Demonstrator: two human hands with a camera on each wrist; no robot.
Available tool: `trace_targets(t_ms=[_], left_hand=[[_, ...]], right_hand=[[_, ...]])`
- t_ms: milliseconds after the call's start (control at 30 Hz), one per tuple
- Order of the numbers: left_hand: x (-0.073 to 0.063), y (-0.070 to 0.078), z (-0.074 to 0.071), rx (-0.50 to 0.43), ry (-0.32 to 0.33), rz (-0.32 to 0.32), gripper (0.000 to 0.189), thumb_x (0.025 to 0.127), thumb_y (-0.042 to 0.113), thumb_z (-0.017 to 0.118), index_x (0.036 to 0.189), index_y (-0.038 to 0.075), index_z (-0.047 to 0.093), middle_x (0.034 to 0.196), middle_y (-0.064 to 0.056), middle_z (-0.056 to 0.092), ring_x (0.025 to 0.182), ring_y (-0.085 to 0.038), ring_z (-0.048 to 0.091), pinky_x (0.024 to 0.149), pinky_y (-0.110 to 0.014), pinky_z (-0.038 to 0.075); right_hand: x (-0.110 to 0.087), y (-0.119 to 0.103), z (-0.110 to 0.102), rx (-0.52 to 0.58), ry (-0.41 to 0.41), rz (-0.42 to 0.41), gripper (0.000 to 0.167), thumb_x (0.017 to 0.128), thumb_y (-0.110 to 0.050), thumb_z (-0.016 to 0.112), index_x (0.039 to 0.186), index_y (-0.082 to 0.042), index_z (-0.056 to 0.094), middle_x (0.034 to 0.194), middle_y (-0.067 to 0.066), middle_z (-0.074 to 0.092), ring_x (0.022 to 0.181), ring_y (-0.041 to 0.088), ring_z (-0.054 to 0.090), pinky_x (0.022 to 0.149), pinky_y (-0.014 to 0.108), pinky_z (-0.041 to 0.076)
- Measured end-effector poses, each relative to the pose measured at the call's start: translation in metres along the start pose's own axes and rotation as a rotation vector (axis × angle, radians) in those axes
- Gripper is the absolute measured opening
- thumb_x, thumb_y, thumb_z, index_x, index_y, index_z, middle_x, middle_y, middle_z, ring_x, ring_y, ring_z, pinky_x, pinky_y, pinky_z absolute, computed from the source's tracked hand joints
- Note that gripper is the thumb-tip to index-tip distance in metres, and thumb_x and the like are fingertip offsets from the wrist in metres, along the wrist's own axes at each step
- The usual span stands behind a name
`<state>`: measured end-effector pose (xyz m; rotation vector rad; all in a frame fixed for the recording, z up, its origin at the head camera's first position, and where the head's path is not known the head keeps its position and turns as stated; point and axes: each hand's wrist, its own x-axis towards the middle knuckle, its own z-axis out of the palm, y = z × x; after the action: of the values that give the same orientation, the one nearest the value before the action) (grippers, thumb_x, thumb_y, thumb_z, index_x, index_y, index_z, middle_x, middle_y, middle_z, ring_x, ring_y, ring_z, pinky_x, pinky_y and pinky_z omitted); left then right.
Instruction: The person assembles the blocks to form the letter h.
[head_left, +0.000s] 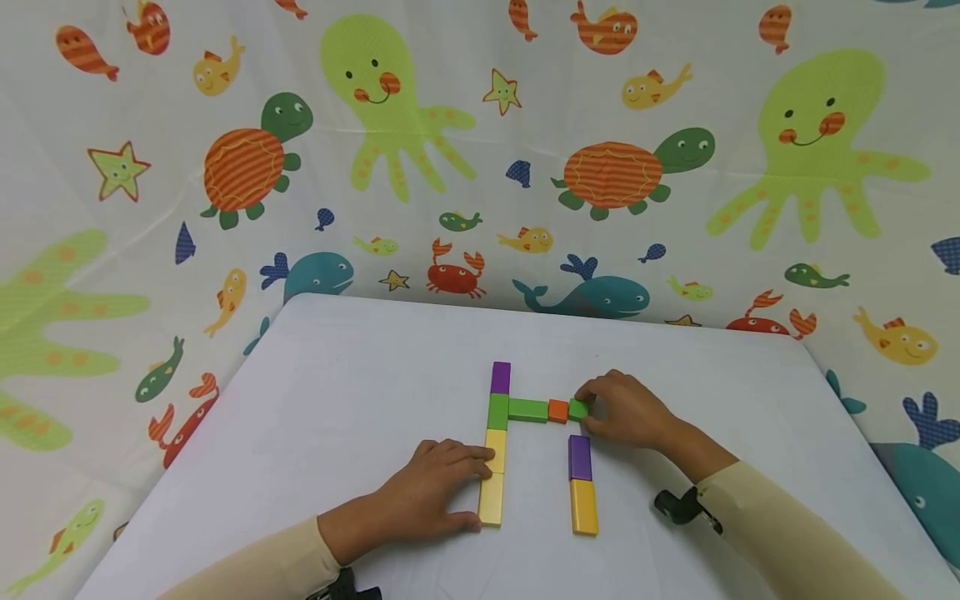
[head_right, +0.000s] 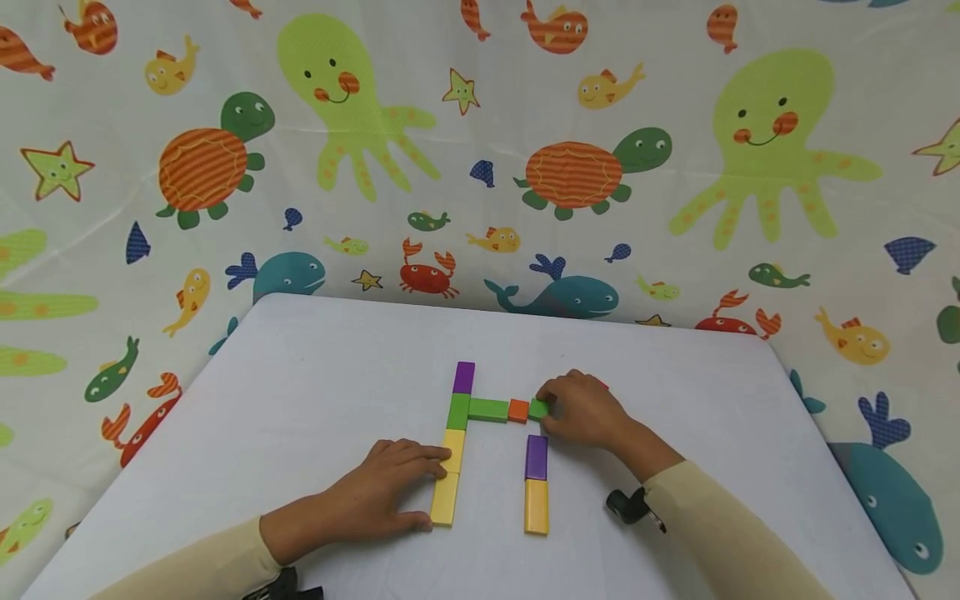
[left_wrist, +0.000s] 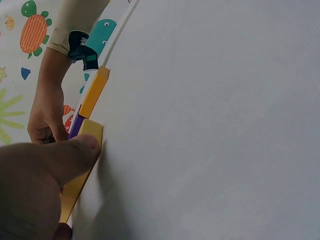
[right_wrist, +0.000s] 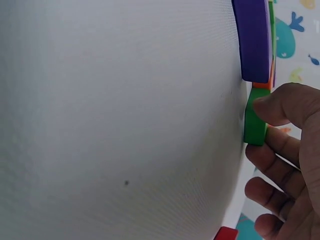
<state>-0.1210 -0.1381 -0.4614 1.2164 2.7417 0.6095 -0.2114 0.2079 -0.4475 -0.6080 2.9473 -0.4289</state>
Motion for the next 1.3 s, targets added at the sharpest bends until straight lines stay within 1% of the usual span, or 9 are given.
trace_targets(t_ms=[133,333,500,600,667,767,967,1133,1300], left_hand=[[-0.001,0.002,0.001,0.002,0.001,-0.001,0.054,0.084,0.045,0.083,0.128,0.021,0.063,0.149,0.009,0.052,0.132,-0.013,0.048,0.102,-0.044,0.036],[-0.002,0.005,0.002,0.009,0.005,0.006,0.054,0.084,0.046,0.083,0.128,0.021,0.063,0.148,0.008,0.052,0.131,-0.013,0.048,0.101,-0.043,0.036],[-0.003,0.007,0.002,0.010,-0.001,0.000,0.054,0.084,0.046,0.083,0.128,0.021,0.063,0.148,0.008,0.052,0.131,-0.014,0.048,0.101,-0.044,0.036],[-0.003,0.009,0.001,0.011,-0.014,-0.010,0.055,0.084,0.046,0.083,0.129,0.021,0.063,0.149,0.008,0.052,0.132,-0.013,0.048,0.101,-0.043,0.037],[-0.004,0.009,0.001,0.016,-0.017,-0.011,0.055,0.085,0.046,0.082,0.129,0.021,0.063,0.149,0.009,0.052,0.132,-0.013,0.048,0.102,-0.043,0.037],[-0.004,0.011,0.001,0.017,-0.018,-0.011,0.055,0.085,0.047,0.082,0.129,0.021,0.063,0.149,0.008,0.051,0.133,-0.013,0.048,0.103,-0.043,0.037],[-0.005,0.013,0.001,0.013,-0.013,-0.005,0.055,0.085,0.045,0.082,0.129,0.020,0.063,0.149,0.008,0.052,0.132,-0.014,0.048,0.102,-0.042,0.039],[-0.006,0.014,0.001,0.011,-0.006,0.004,0.054,0.085,0.045,0.083,0.129,0.019,0.064,0.149,0.007,0.052,0.132,-0.015,0.048,0.100,-0.041,0.041],[-0.006,0.015,0.002,0.016,0.002,0.015,0.054,0.085,0.046,0.082,0.128,0.019,0.063,0.148,0.006,0.053,0.131,-0.015,0.049,0.100,-0.042,0.042]], right_hand=[[-0.002,0.000,-0.001,0.002,0.001,-0.003,0.035,0.082,-0.022,0.083,0.115,-0.013,0.075,0.097,-0.008,0.069,0.103,0.021,0.059,0.093,0.046,0.051],[-0.010,0.005,-0.007,0.028,0.024,0.017,0.046,0.082,-0.026,0.083,0.124,-0.013,0.071,0.106,-0.003,0.069,0.108,0.023,0.058,0.094,0.048,0.052],[-0.018,0.018,-0.015,0.047,0.070,0.046,0.045,0.085,-0.025,0.082,0.126,-0.012,0.070,0.120,0.005,0.068,0.120,0.030,0.054,0.098,0.053,0.050],[-0.021,0.028,-0.019,0.037,0.086,0.060,0.046,0.085,-0.024,0.082,0.127,-0.011,0.069,0.128,0.011,0.065,0.125,0.035,0.050,0.097,0.054,0.051],[-0.023,0.034,-0.021,0.027,0.094,0.066,0.046,0.085,-0.023,0.082,0.127,-0.010,0.068,0.130,0.013,0.064,0.126,0.038,0.049,0.095,0.055,0.052],[-0.026,0.043,-0.022,0.013,0.099,0.090,0.049,0.083,-0.024,0.083,0.127,-0.009,0.068,0.130,0.016,0.064,0.125,0.040,0.049,0.092,0.054,0.054],[-0.029,0.054,-0.025,-0.002,0.081,0.158,0.056,0.084,-0.026,0.084,0.131,-0.004,0.065,0.129,0.019,0.063,0.123,0.042,0.049,0.095,0.058,0.050],[-0.028,0.056,-0.026,0.000,0.047,0.225,0.059,0.084,-0.028,0.084,0.132,-0.002,0.064,0.120,0.018,0.066,0.118,0.042,0.053,0.090,0.057,0.052],[-0.029,0.059,-0.026,0.003,0.028,0.259,0.054,0.085,-0.027,0.083,0.128,0.000,0.066,0.111,0.015,0.068,0.112,0.040,0.055,0.088,0.056,0.053]])
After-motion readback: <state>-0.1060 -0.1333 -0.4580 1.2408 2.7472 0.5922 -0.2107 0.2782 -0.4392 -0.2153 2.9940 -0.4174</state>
